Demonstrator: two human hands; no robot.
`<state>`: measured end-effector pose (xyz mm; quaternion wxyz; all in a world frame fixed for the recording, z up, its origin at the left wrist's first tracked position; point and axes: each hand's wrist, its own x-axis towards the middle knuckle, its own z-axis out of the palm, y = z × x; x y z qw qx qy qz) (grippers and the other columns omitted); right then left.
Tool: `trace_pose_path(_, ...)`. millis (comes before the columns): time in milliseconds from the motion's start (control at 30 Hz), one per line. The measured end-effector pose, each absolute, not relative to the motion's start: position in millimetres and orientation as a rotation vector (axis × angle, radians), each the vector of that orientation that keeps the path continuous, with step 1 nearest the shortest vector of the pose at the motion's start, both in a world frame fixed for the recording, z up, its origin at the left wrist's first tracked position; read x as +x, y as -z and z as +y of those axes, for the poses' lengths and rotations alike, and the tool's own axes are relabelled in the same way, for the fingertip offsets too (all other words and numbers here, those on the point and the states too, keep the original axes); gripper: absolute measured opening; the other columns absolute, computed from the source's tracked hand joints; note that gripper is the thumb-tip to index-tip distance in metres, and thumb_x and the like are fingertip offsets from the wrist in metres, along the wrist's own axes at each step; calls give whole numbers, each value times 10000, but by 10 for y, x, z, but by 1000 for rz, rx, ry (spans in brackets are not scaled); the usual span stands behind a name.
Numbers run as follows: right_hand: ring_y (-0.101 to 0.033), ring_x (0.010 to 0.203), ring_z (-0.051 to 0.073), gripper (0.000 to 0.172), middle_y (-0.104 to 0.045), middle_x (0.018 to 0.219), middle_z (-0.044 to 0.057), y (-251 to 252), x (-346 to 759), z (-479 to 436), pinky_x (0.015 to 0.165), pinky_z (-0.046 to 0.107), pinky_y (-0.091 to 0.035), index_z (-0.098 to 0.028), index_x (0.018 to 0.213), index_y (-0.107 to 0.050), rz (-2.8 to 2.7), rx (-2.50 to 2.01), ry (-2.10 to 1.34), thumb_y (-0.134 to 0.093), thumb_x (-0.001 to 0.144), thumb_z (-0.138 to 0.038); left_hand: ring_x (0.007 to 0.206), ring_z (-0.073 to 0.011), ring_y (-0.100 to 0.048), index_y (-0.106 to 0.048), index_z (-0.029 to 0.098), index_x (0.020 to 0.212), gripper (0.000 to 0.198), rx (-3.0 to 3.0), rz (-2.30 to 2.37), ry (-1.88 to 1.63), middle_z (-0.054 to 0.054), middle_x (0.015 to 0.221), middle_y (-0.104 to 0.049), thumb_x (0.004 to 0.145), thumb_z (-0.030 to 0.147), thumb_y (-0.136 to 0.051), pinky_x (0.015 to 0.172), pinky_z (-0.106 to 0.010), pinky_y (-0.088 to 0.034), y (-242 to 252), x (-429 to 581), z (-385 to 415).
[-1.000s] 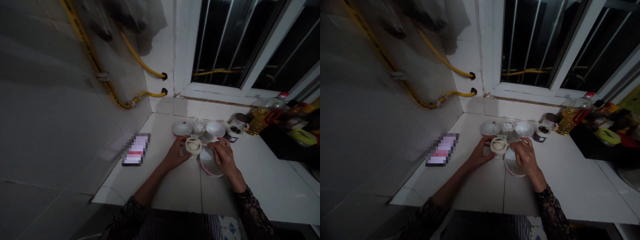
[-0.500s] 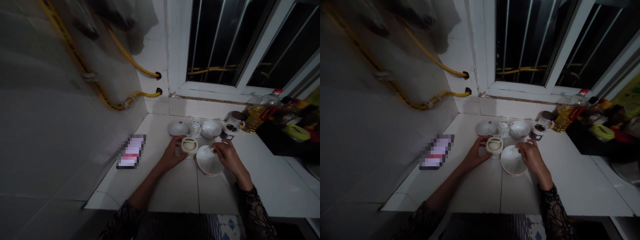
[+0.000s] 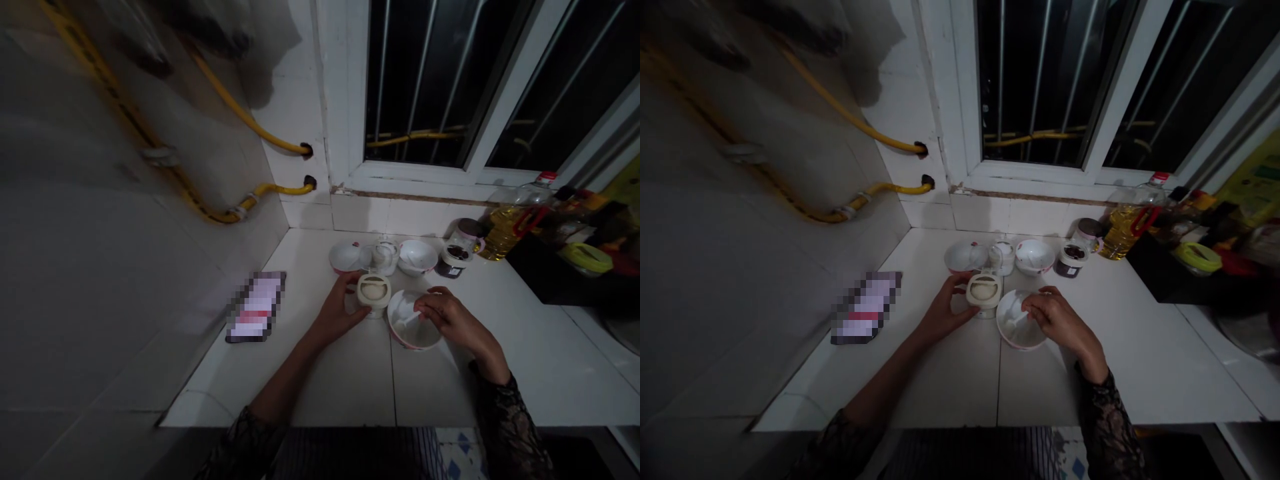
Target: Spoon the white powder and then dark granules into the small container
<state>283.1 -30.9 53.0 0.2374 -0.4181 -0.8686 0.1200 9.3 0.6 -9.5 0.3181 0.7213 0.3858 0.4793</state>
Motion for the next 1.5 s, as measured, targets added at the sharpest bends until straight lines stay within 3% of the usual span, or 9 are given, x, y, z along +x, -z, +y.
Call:
trace_pose_path(200, -662, 674, 182, 230, -712, 701, 17, -519, 2879, -296, 993, 482, -394, -205, 896, -645, -2239, -1313, -196, -431, 978, -197, 1152, -255, -570, -454, 216, 1256, 589, 1909, 1011, -1268, -104, 1291, -559, 738, 233, -733, 930, -411, -502, 98, 92, 8)
trace_pose_path(467, -653, 748, 190, 241, -713, 686, 14, -536, 2872, -324, 982, 419, -421, -223, 834, -658, -2212, -1243, -462, -467, 968, -281, 1109, -241, -593, -448, 201, 1267, 581, 1945, 1052, -1300, -121, 1249, -580, 757, 290, -710, 878, -386, -520, 32, 70, -10)
trace_pose_path(667, -640, 750, 216, 268, -685, 650, 34, -542, 2937, -287, 769, 333, -482, -219, 820, -686, -2006, -1378, -375, -475, 943, -329, 597, -102, -548, -554, 194, 1101, 311, 1918, 1241, -1385, 20, 797, -590, 811, 299, -598, 546, -216, -447, -118, 6, -159)
trace_pose_path(800, -622, 657, 191, 263, -675, 638, 25, -542, 2941, -265, 673, 295, -463, -210, 815, -669, -2010, -1397, -442, -462, 932, -323, 541, -104, -539, -608, 186, 885, 171, 1983, 1220, -1025, 45, 634, -557, 823, 342, -581, 546, -226, -437, -302, 72, -391)
trace_pose_path(933, -613, 631, 178, 261, -676, 645, 23, -563, 2933, -270, 650, 280, -449, -206, 821, -662, -2015, -1409, -466, -444, 926, -302, 559, -118, -610, -582, 166, 994, 383, 1616, 1069, -602, -55, 931, -644, 800, 494, -618, 467, -243, -485, -373, 187, -543)
trace_pose_path(1033, -623, 677, 189, 257, -680, 646, 26, -566, 2928, -279, 675, 284, -450, -210, 824, -668, -2021, -1418, -436, -453, 920, -312, 749, -154, -669, -532, 169, 1166, 587, 1354, 1005, -668, -171, 1305, -523, 735, 530, -700, 566, -287, -579, -273, 284, -582)
trace_pose_path(1100, -624, 689, 191, 255, -680, 641, 25, -562, 2927, -285, 681, 284, -448, -209, 819, -672, -2017, -1423, -442, -465, 915, -323, 837, -187, -677, -509, 178, 1257, 702, 1250, 954, -656, -195, 1396, -459, 700, 531, -750, 594, -297, -597, -162, 360, -610)
trace_pose_path(1300, -579, 583, 154, 272, -652, 618, 4, -537, 2935, -263, 594, 264, -435, -183, 799, -648, -1917, -1409, -692, -472, 890, -370, 886, -185, -678, -427, 316, 1427, 852, 1013, 830, -821, -126, 1471, -443, 691, 544, -792, 652, -297, -619, 197, 672, -718)
trace_pose_path(1500, -564, 557, 153, 300, -646, 589, 11, -518, 2954, -220, 583, 275, -460, -170, 798, -639, -1813, -1375, -835, -526, 861, -442, 782, -185, -678, -399, 236, 1422, 917, 849, 945, -870, -108, 1055, -650, 667, 586, -783, 579, -286, -607, 234, 917, -674)
